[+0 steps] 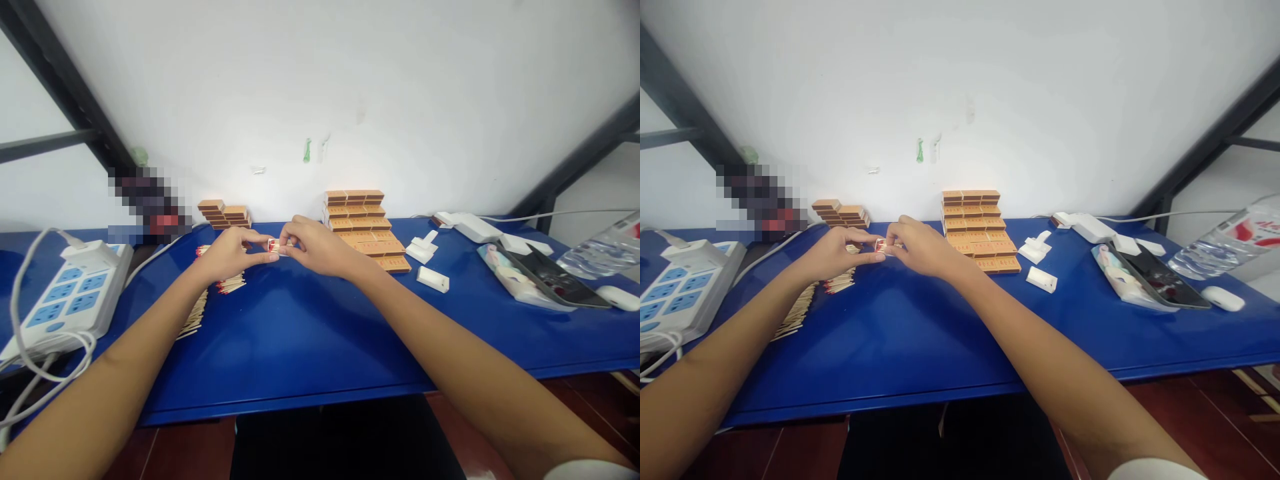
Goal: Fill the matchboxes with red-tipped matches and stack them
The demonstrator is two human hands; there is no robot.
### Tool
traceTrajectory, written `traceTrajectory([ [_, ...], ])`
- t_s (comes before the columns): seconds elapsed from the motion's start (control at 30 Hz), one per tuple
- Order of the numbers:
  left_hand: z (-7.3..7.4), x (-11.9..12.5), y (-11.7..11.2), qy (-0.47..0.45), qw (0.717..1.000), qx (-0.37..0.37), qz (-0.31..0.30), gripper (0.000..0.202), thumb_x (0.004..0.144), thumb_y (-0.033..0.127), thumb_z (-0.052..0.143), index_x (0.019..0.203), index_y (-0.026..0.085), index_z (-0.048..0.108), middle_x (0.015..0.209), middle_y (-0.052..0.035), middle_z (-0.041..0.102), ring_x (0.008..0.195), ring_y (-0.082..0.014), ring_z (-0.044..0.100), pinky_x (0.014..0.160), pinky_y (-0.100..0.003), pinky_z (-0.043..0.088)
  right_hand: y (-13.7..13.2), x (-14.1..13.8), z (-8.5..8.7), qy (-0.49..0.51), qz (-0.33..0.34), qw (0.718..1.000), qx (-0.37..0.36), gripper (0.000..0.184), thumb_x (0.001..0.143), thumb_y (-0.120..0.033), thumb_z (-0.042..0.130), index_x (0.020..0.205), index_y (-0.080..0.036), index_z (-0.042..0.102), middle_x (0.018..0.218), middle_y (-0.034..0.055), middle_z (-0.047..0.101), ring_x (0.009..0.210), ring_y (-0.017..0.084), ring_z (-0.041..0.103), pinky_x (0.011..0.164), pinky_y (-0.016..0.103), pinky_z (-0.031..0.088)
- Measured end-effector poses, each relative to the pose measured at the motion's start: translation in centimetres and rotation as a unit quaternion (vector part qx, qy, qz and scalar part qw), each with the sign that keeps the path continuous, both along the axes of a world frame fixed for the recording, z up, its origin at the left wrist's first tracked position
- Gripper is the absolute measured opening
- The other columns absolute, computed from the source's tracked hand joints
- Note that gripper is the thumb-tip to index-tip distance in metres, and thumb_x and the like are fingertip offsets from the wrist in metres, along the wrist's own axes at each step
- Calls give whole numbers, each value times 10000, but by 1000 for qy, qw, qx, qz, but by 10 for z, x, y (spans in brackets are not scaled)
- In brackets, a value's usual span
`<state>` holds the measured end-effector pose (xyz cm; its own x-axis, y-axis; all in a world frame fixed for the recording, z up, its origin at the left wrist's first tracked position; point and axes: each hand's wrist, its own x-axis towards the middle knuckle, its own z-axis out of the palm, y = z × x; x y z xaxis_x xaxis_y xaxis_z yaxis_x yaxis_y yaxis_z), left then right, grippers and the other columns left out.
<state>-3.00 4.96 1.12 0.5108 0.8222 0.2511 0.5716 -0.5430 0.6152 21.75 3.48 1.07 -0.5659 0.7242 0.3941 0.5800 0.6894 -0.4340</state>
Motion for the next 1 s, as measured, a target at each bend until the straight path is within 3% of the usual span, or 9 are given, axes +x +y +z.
traceTrajectory([
  [0.33, 3, 2, -1, -1, 999, -7, -34, 439, 851, 661, 830, 895, 228, 879, 905, -33, 837, 840, -238, 682, 787, -345, 483, -3, -4, -3, 33, 83, 996, -16, 263, 1107, -266, 536, 1217, -263, 775, 1006, 43, 553, 920, 208, 554, 880, 336, 471],
  [0.47, 4, 1, -2, 10, 999, -11, -33, 412, 839, 637, 848, 1001, 263, 912, 905, -33, 829, 804, -224, 658, 727, -336, 457, 0, -3, -3, 29, 75, 997, -16, 287, 1106, -275, 548, 1132, -272, 833, 982, 38, 528, 859, 192, 529, 819, 329, 457],
  [0.67, 4, 1, -1, 8, 999, -23, -24, 420, 833, 622, 858, 1062, 277, 924, 968, -44, 848, 849, -246, 699, 750, -343, 485, 1, -1, 2, 48, 71, 996, -15, 241, 1043, -235, 628, 1095, -250, 862, 933, 26, 530, 805, 170, 517, 793, 320, 436],
  [0.9, 2, -1, 0, 4, 1000, -18, -14, 440, 830, 622, 864, 1073, 259, 919, 1049, -67, 856, 905, -266, 722, 770, -349, 510, 9, 11, 8, 18, -12, 1000, 7, 131, 940, -189, 678, 942, -171, 808, 927, 46, 624, 818, 175, 551, 777, 317, 414],
  [1.0, 1, -1, 1, 0, 1000, -17, -16, 436, 837, 613, 861, 1076, 252, 917, 1066, -69, 855, 905, -262, 721, 763, -347, 500, 13, 15, 4, 3, -13, 1000, -6, 97, 935, -208, 698, 910, -164, 780, 950, 53, 654, 814, 168, 566, 767, 312, 414],
])
